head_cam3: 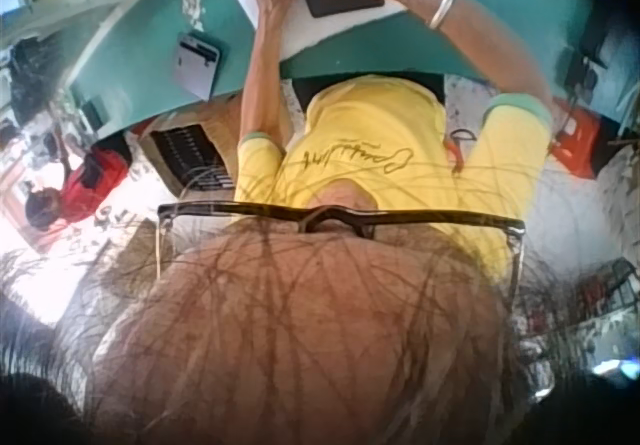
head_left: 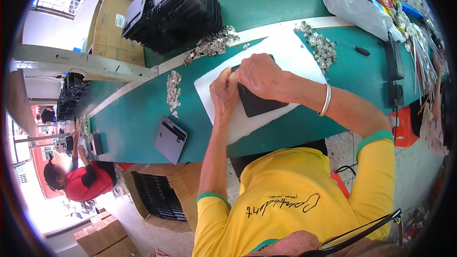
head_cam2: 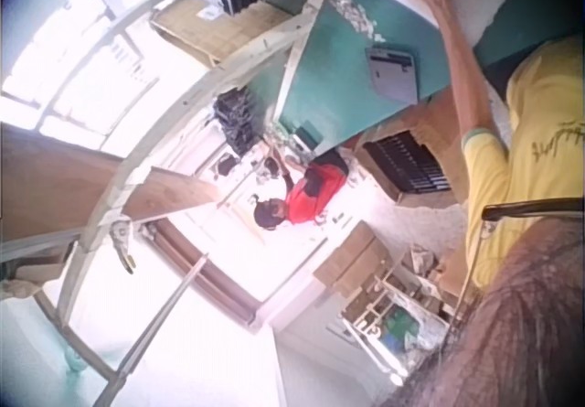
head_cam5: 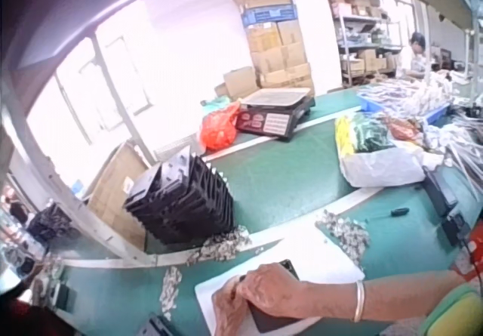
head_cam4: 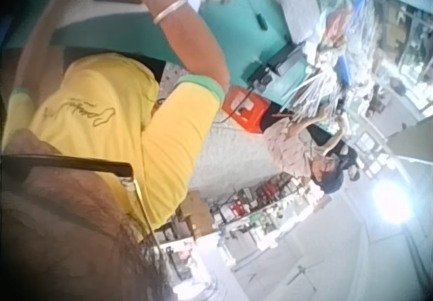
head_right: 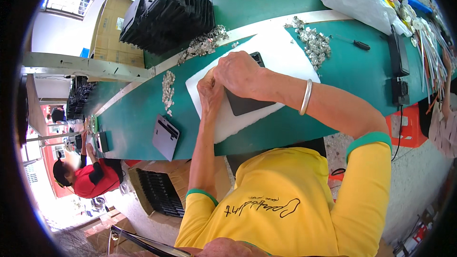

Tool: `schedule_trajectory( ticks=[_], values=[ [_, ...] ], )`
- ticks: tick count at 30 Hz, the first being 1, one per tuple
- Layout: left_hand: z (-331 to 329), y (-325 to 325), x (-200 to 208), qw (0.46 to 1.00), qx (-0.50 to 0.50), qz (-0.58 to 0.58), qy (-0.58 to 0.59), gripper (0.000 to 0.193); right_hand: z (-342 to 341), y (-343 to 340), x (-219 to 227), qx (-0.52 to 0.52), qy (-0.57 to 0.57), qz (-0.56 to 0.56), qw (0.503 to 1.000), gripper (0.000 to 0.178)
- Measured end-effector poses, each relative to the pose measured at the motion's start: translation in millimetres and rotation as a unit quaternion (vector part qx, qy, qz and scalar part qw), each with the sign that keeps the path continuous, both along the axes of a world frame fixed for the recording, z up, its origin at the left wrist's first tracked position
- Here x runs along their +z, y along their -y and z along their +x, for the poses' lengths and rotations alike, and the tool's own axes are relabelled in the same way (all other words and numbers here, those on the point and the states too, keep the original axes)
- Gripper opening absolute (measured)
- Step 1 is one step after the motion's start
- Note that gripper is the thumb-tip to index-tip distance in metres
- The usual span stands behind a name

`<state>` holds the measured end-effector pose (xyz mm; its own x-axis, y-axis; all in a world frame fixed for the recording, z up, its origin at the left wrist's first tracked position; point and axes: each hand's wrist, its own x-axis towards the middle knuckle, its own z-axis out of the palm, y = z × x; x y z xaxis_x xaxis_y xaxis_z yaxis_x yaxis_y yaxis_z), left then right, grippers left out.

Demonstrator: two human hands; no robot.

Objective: Assemble small plastic housing components on a factory assembly line.

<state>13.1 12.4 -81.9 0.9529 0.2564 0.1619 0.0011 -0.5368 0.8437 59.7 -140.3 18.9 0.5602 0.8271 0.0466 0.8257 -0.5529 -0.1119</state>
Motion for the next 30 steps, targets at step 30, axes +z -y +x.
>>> schedule_trajectory(
  ticks=[30],
  values=[
    [-3,11,40,0.991,-0.017,0.119,-0.054,0.039,-17,101,-49,-0.228,-0.189,0.377,0.878,0.015]
  ],
)
